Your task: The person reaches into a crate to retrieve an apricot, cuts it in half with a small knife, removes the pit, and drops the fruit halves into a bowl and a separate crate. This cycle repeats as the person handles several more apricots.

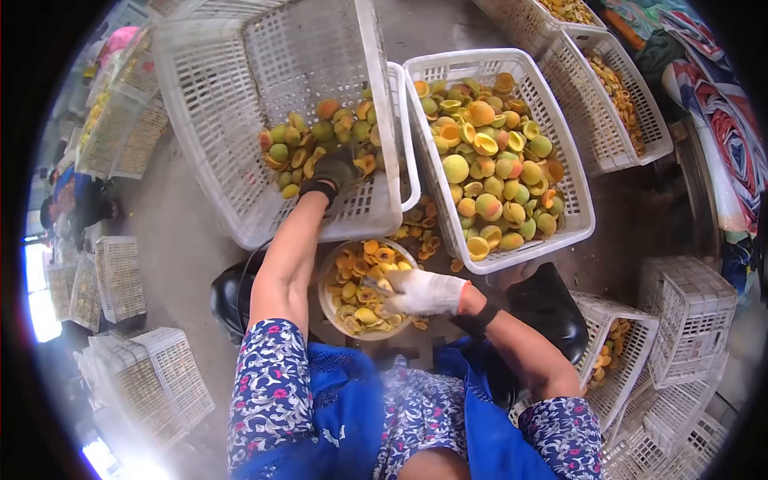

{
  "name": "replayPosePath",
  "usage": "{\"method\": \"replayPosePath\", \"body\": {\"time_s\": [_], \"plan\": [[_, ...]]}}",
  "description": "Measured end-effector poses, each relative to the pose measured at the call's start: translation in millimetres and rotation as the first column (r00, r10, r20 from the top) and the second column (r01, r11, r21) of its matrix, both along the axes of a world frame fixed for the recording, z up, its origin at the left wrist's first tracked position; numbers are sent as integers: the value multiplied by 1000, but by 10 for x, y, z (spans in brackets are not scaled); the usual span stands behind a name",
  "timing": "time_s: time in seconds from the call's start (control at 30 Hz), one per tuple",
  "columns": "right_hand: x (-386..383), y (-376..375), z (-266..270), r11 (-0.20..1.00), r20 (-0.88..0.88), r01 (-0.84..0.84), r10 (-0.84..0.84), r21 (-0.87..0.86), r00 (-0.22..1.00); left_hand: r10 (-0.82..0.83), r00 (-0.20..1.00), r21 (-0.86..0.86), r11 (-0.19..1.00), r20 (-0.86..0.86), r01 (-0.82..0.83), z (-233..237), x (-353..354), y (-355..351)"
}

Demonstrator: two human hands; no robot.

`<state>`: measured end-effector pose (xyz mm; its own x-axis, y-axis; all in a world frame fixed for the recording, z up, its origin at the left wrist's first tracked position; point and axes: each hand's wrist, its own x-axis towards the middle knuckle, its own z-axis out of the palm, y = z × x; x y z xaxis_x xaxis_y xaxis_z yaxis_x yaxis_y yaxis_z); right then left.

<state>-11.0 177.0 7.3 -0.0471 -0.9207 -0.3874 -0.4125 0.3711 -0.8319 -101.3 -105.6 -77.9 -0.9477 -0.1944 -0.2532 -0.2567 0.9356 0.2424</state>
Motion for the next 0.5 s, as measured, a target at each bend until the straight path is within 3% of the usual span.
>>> {"method": "replayPosePath", "body": {"time_s": [0.03,0.07,0.1,0.13,0.17,0.23,0.27,0.3,0.33,0.37,0.47,0.5], "plan": [[38,-44,-103,941,-469,-314,221,-130,855,32,999,97,995,12,-33,90,33,-27],[100,24,-156,995,-372,-89,95,34,924,33,999,81,996,18,-35,176,108,-54],[124,53,-15,968,-290,127,-61,218,955,145,989,393,910,-4,-132,403,211,-15],[8,28,17,986,-245,-38,77,161,966,262,965,666,719,4,-198,645,304,34],[-76,5,80,994,-185,25,-5,102,983,270,963,657,725,3,-205,888,425,93],[-134,-32,273,921,-85,389,-386,25,919,381,917,905,340,116,-255,1290,712,265],[-147,-51,307,878,-33,468,-473,-97,880,387,914,900,346,119,-263,1358,830,363],[-167,-69,343,812,27,545,-552,-210,833,427,902,963,208,71,-174,1398,923,477],[-185,-104,450,756,112,629,-620,-181,777,468,883,995,66,31,-70,1426,998,583],[-156,-88,300,709,-98,494,-615,-503,783,465,885,995,66,37,-76,1446,1063,686],[-137,-110,230,623,-164,484,-701,-614,694,462,885,998,-55,51,-29,1492,1168,900],[-147,-101,202,646,-322,373,-699,-666,638,454,889,998,-58,55,-32,1470,1194,947]]}}
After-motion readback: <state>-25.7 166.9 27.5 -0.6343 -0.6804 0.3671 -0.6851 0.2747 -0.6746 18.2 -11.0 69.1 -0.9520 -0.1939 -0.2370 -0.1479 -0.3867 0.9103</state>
